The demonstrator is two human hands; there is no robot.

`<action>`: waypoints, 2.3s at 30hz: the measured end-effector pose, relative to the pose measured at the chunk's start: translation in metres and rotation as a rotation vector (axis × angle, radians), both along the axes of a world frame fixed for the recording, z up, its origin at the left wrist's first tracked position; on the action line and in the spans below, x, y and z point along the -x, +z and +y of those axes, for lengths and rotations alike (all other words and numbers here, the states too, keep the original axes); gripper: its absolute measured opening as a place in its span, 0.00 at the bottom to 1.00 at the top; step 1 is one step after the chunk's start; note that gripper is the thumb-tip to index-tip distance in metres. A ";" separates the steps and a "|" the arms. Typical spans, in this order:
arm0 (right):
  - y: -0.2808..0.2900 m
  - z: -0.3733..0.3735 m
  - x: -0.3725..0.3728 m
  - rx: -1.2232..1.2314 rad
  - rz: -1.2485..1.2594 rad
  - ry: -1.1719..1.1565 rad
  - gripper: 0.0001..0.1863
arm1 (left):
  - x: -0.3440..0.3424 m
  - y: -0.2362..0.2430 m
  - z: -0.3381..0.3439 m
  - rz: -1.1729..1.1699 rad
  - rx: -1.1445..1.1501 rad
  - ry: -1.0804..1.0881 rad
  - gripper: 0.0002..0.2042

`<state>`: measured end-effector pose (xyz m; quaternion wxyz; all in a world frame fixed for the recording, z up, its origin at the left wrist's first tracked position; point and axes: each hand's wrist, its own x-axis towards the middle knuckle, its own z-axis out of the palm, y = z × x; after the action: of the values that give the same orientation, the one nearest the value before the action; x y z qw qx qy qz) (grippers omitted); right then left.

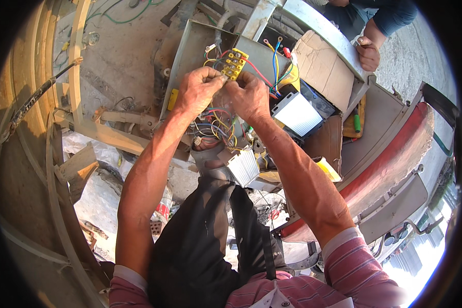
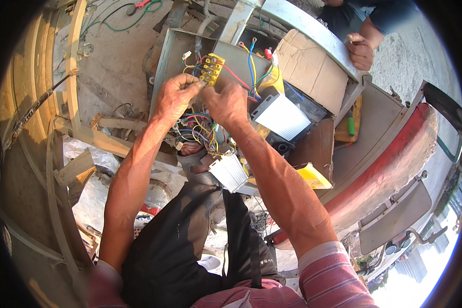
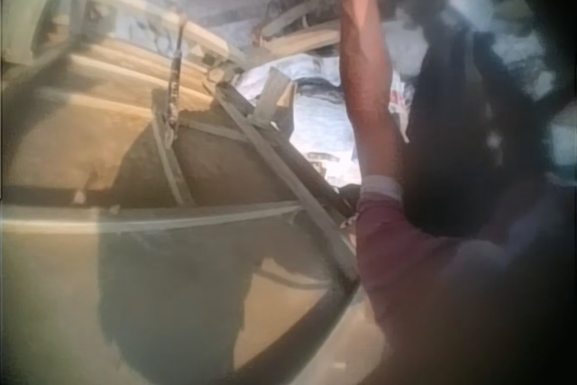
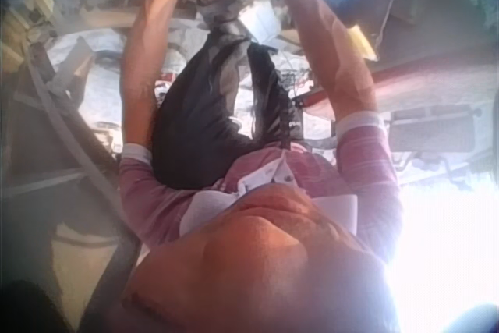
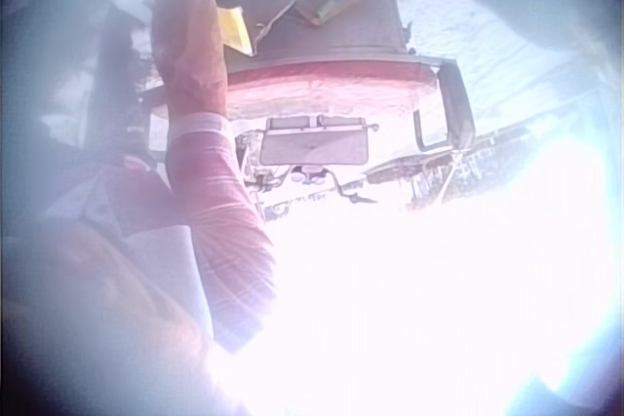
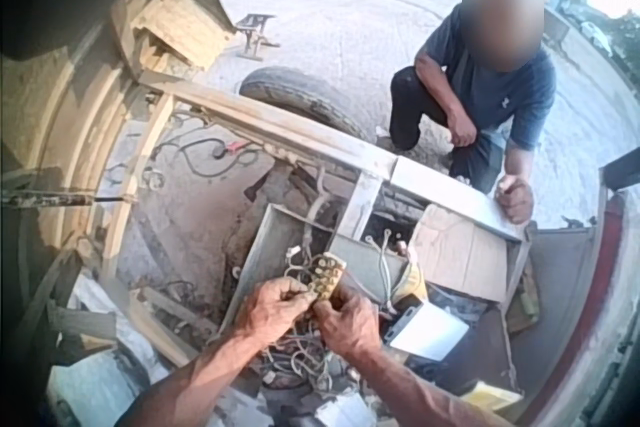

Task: The person works on an open electrical control box, repeatedly connecting and disconnecting wires to a yellow terminal block. They adjust wire positions and test connections by hand throughout the clip.

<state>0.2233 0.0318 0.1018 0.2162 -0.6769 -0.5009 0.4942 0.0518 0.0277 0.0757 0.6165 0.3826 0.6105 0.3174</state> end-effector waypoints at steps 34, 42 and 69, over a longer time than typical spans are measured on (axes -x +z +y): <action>0.002 0.000 -0.001 0.013 -0.032 0.014 0.23 | -0.003 0.005 -0.003 -0.001 0.048 0.138 0.09; -0.003 0.001 -0.003 0.051 0.002 0.023 0.22 | 0.035 0.024 -0.001 0.025 -0.157 0.397 0.06; -0.002 0.001 -0.003 0.054 0.082 -0.025 0.20 | -0.003 0.003 -0.002 0.525 -0.804 -0.174 0.10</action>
<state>0.2263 0.0325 0.1000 0.2244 -0.6679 -0.4693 0.5323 0.0546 0.0256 0.0783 0.2696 0.7072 0.5402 0.3679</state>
